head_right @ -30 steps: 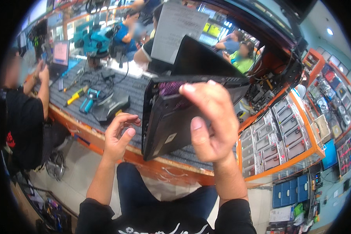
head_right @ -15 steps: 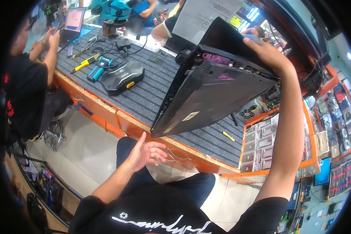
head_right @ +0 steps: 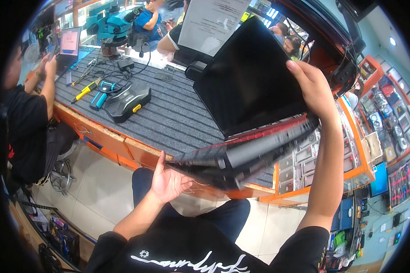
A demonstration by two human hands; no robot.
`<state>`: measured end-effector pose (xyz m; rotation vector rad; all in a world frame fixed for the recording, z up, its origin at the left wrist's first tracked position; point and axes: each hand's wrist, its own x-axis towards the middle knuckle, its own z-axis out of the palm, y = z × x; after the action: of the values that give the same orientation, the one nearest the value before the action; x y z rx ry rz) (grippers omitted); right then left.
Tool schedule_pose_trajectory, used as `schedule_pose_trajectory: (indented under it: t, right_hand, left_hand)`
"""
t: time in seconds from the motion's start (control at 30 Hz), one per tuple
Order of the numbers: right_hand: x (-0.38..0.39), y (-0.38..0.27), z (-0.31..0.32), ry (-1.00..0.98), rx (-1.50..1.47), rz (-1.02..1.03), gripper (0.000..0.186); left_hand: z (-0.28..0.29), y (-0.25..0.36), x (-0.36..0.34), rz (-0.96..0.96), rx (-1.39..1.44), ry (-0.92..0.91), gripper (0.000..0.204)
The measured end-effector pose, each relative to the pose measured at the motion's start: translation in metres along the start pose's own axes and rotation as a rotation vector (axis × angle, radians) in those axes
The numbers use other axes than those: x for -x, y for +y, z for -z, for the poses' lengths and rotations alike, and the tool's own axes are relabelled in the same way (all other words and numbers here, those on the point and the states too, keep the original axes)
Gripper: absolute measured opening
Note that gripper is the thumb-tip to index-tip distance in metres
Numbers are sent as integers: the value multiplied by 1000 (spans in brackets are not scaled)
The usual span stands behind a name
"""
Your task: The person uses a yellow prying tool and their hands to separate the bottom casing from a laptop, working along the edges and turning the device over.
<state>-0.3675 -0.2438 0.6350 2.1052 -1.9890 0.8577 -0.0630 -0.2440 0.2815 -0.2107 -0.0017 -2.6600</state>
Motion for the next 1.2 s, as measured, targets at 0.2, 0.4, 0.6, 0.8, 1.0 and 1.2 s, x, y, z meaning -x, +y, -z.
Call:
schedule_pose_trajectory:
  t: [0.2, 0.4, 0.6, 0.8, 1.0, 1.2]
  right_hand:
    - [81, -4, 6, 225, 26, -40, 39]
    - [134, -3, -10, 414, 1, 40, 34]
    - [161, 21, -41, 613, -206, 197, 40]
    - [164, 33, -67, 387, -485, 76, 33]
    - [127, 61, -166, 54, -1041, -334, 28]
    - [102, 92, -280, -44, -1622, -487, 27]
  left_hand:
    - [-8, -22, 5, -24, 45, -78, 81]
    - [-40, -37, 6, -204, -196, 131, 55]
    - [-58, -20, 14, -463, -246, 54, 51]
    - [-94, 29, 31, -755, -548, 8, 55]
    - [-132, 96, 60, -906, -1253, 151, 53]
    - [-159, 96, 36, -816, -1567, 172, 52]
